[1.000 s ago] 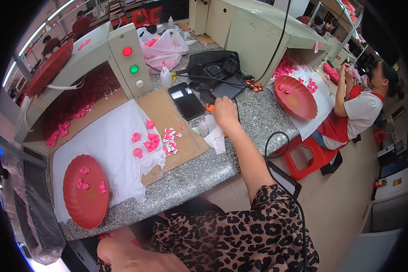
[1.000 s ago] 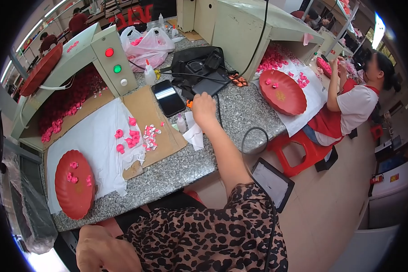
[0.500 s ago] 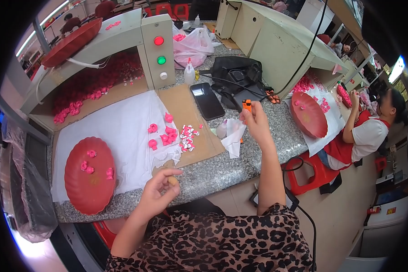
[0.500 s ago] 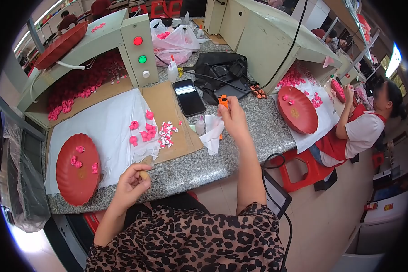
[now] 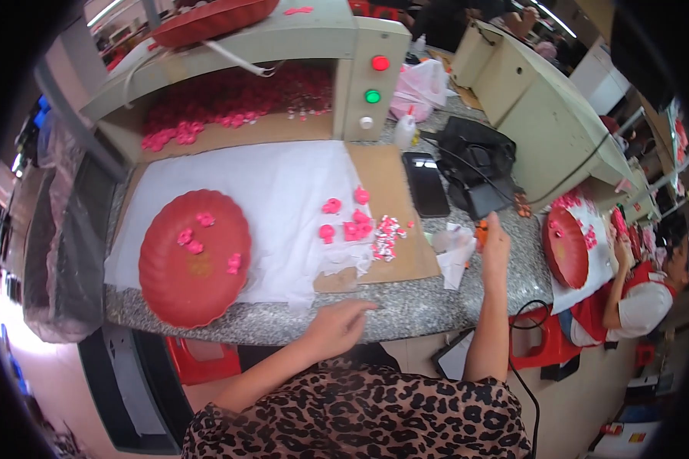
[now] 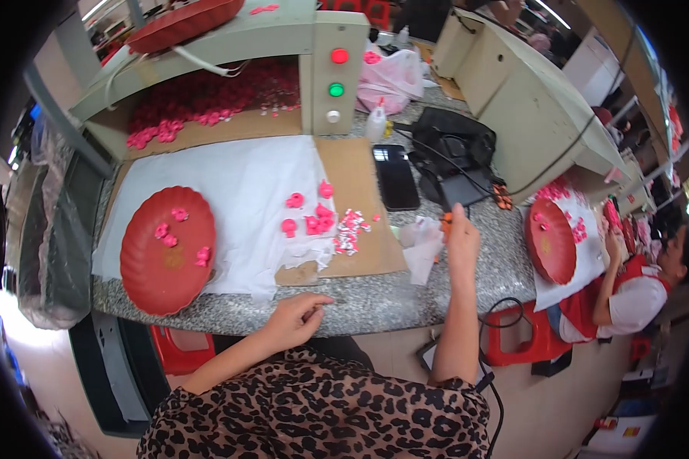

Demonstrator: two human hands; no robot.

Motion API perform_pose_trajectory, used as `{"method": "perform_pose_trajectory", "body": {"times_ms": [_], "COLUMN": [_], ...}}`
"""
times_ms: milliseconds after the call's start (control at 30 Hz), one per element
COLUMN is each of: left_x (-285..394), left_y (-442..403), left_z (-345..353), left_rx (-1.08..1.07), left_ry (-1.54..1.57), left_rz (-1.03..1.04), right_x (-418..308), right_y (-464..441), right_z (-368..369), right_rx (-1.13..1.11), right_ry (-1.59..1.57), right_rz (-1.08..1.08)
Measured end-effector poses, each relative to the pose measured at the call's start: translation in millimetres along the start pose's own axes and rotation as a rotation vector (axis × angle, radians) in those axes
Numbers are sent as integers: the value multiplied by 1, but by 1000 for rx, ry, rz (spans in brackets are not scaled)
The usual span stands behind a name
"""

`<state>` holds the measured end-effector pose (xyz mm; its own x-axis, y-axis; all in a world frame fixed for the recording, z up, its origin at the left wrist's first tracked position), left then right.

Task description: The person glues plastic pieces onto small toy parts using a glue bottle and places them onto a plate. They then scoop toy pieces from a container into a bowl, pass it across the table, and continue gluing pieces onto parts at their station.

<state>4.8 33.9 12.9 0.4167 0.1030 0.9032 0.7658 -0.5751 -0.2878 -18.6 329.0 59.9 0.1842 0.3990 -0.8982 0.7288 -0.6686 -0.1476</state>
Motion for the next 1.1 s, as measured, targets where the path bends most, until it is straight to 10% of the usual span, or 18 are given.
{"method": "perform_pose_trajectory", "body": {"times_ms": [1100], "left_x": [3], "left_y": [-3], "left_z": [-5], "left_rx": [-88], "left_ry": [47], "left_rz": [-84], "right_x": [-17], "right_y": [1], "right_z": [1], "right_rx": [200], "right_ry": [620], "right_rz": [-288]}}
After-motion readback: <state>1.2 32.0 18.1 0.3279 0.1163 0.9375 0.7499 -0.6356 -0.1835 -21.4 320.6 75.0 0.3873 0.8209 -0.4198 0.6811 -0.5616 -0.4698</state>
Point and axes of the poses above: each hand's wrist, its own y-axis away from the middle knuckle, its own z-axis out of the palm, x = y × z, the point moved 3 cm from there along -y, towards the middle knuckle, and after that the axes turned 5 degrees about y, right-handed, at the moved point
